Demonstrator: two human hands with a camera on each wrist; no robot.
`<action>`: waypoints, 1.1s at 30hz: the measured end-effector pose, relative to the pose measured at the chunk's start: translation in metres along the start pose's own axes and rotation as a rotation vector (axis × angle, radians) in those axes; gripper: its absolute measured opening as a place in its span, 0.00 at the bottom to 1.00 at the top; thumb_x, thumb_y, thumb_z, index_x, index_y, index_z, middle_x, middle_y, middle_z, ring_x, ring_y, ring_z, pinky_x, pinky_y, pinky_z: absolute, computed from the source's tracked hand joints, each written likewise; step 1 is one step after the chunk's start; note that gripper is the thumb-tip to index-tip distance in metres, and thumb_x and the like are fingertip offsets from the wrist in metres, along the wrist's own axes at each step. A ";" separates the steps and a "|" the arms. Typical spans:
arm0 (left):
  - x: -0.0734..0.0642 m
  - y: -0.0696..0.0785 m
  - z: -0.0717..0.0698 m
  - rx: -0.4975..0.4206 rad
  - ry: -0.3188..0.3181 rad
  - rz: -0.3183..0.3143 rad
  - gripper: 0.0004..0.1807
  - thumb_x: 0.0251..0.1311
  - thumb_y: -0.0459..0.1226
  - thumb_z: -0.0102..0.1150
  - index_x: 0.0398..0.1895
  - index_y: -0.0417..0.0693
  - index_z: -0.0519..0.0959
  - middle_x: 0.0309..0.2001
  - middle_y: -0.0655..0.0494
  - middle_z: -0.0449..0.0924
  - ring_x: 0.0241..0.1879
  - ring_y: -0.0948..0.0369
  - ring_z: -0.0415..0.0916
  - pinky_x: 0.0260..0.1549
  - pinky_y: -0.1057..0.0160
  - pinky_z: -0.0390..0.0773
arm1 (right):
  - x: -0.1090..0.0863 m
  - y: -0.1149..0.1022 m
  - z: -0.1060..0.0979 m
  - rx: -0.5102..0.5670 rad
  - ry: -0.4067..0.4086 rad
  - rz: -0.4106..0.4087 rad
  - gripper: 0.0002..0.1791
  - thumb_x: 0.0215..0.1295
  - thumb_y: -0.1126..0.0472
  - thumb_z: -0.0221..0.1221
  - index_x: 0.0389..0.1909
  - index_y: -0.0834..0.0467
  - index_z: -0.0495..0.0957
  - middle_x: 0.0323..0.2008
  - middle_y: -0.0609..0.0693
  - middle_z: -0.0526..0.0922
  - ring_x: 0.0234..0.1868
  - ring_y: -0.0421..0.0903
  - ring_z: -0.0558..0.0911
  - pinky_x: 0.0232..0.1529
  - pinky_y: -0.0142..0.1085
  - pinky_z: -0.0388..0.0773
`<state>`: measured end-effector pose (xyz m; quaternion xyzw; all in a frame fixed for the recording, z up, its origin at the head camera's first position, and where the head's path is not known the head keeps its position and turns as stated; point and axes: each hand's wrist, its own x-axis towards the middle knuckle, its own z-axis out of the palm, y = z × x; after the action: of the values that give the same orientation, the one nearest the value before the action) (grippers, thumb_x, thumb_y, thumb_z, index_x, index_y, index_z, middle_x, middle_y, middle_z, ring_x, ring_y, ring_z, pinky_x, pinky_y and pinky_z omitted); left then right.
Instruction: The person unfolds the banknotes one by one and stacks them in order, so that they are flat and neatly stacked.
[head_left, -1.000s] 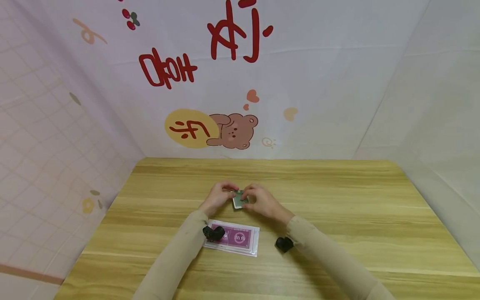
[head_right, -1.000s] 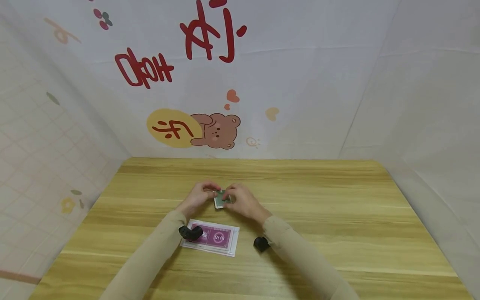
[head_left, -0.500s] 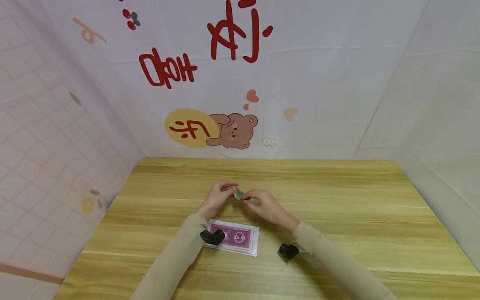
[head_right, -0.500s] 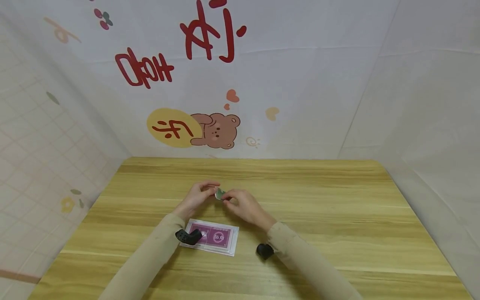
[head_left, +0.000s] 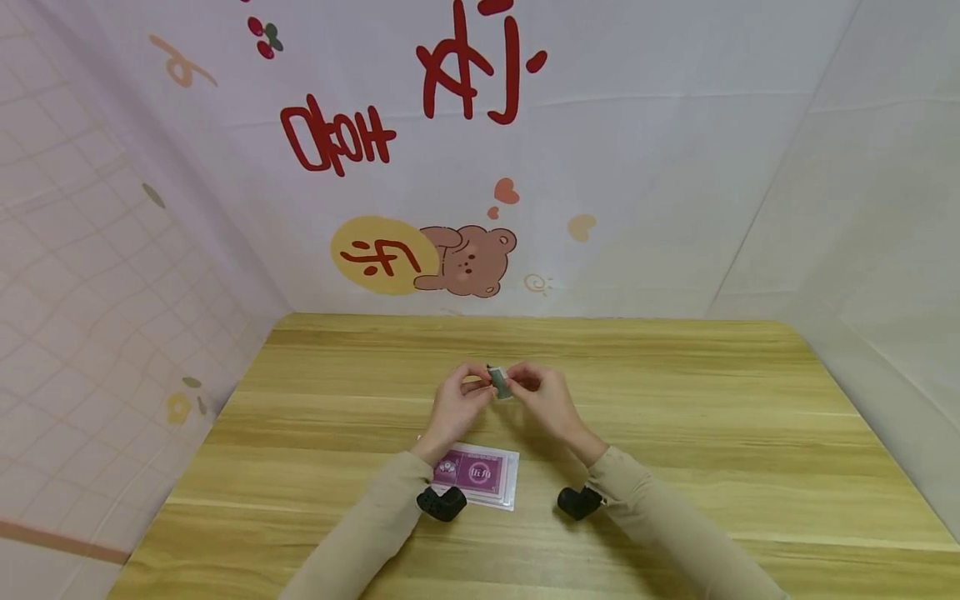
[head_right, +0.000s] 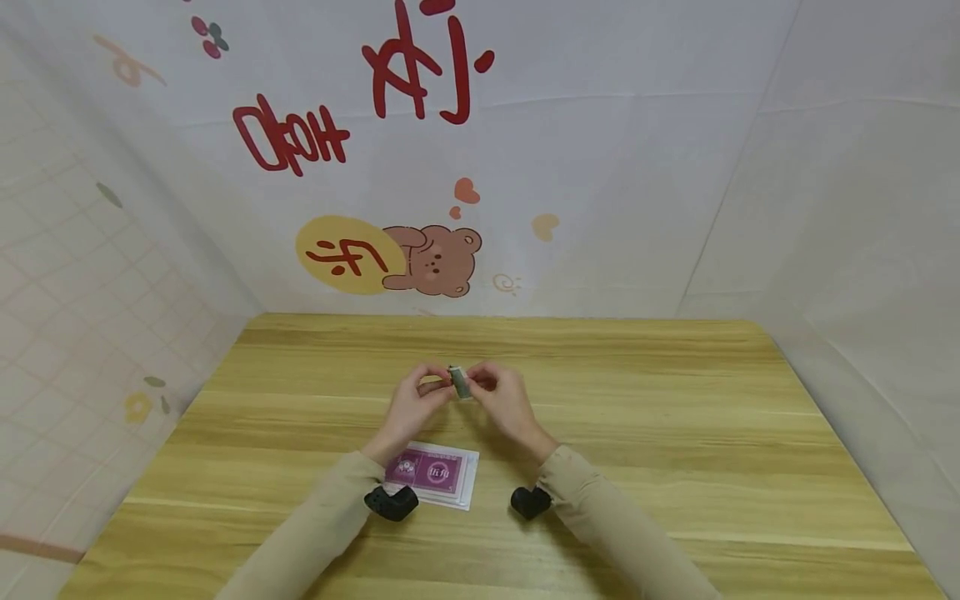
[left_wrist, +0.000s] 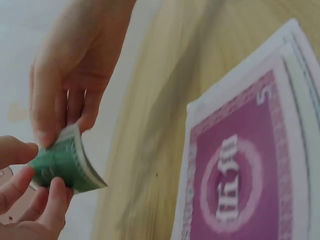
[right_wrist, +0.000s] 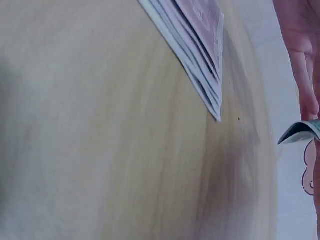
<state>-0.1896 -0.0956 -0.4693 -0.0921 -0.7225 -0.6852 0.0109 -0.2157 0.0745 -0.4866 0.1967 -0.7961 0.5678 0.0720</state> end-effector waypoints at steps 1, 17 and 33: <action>-0.001 0.003 0.002 0.003 -0.013 0.012 0.13 0.57 0.19 0.57 0.44 0.23 0.70 0.52 0.29 0.68 0.54 0.35 0.72 0.49 0.59 0.77 | 0.000 0.000 0.000 0.010 -0.010 0.000 0.03 0.61 0.71 0.62 0.36 0.66 0.82 0.32 0.54 0.85 0.34 0.47 0.83 0.37 0.35 0.80; -0.017 0.029 0.008 0.092 -0.032 0.063 0.08 0.54 0.18 0.60 0.35 0.24 0.71 0.42 0.32 0.77 0.45 0.39 0.78 0.42 0.61 0.80 | -0.007 -0.006 -0.008 0.303 -0.204 0.085 0.06 0.64 0.73 0.59 0.37 0.75 0.79 0.35 0.62 0.82 0.32 0.47 0.82 0.35 0.43 0.82; -0.011 0.000 0.004 0.001 -0.113 -0.019 0.09 0.63 0.26 0.57 0.45 0.32 0.74 0.44 0.39 0.81 0.46 0.48 0.80 0.44 0.61 0.79 | -0.015 -0.007 -0.013 0.377 -0.235 0.120 0.08 0.66 0.73 0.57 0.40 0.76 0.78 0.35 0.62 0.83 0.30 0.45 0.83 0.35 0.42 0.82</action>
<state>-0.1782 -0.0934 -0.4716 -0.1236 -0.7230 -0.6787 -0.0363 -0.2009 0.0885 -0.4811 0.2238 -0.6889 0.6831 -0.0929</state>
